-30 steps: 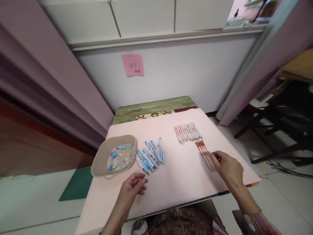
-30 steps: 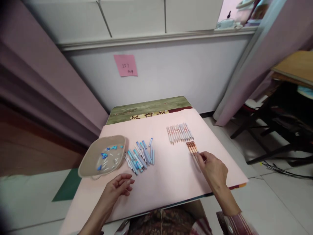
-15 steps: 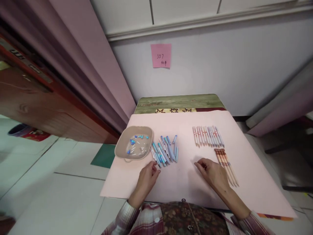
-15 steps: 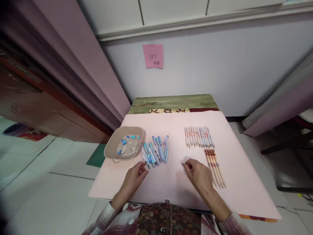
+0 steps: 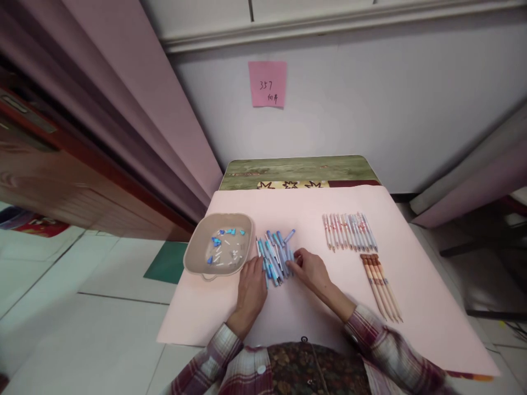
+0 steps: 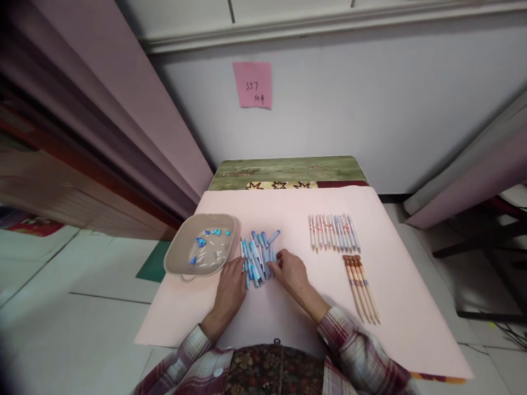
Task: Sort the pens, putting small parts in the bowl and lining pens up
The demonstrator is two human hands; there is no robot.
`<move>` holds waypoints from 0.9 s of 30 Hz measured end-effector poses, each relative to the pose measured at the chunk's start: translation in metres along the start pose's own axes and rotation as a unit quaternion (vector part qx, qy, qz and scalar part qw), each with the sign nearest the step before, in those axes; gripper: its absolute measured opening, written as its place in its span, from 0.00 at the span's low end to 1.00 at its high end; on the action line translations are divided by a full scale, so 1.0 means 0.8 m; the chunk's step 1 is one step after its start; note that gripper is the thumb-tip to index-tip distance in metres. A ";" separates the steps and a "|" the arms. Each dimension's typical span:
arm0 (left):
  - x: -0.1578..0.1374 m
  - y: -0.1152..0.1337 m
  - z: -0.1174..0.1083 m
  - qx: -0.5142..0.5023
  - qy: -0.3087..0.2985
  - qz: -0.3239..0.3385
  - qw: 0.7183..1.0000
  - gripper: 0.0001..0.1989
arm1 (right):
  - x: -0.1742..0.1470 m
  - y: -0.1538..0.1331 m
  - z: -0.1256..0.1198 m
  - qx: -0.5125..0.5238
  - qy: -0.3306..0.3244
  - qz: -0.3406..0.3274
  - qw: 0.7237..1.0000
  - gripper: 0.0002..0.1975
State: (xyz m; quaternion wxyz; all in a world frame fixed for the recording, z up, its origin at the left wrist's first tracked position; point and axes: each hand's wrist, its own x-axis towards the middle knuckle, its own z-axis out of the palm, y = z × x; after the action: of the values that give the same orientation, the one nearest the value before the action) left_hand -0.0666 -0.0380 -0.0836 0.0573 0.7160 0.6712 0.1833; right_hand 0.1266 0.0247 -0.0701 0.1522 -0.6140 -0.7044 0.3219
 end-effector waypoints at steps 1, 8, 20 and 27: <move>0.004 0.003 0.001 -0.013 -0.002 0.004 1.000 0.19 | 0.002 -0.003 0.003 0.007 -0.001 -0.003 1.000 0.15; 0.021 0.004 0.008 -0.072 -0.010 0.028 0.997 0.18 | -0.002 0.005 0.006 0.082 0.032 -0.016 0.996 0.13; 0.016 -0.019 0.015 -0.005 0.002 0.053 0.999 0.23 | 0.010 0.000 0.027 0.161 0.036 0.001 0.986 0.07; 0.029 -0.014 0.005 0.084 -0.024 0.103 0.991 0.25 | 0.001 0.024 0.015 0.159 0.065 0.016 0.985 0.09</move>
State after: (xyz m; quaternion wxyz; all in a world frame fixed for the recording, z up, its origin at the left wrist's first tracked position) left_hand -0.0748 -0.0132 -0.0867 -0.0059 0.7877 0.6055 0.1137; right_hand 0.1336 0.0232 -0.0913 0.2878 -0.6129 -0.6231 0.3915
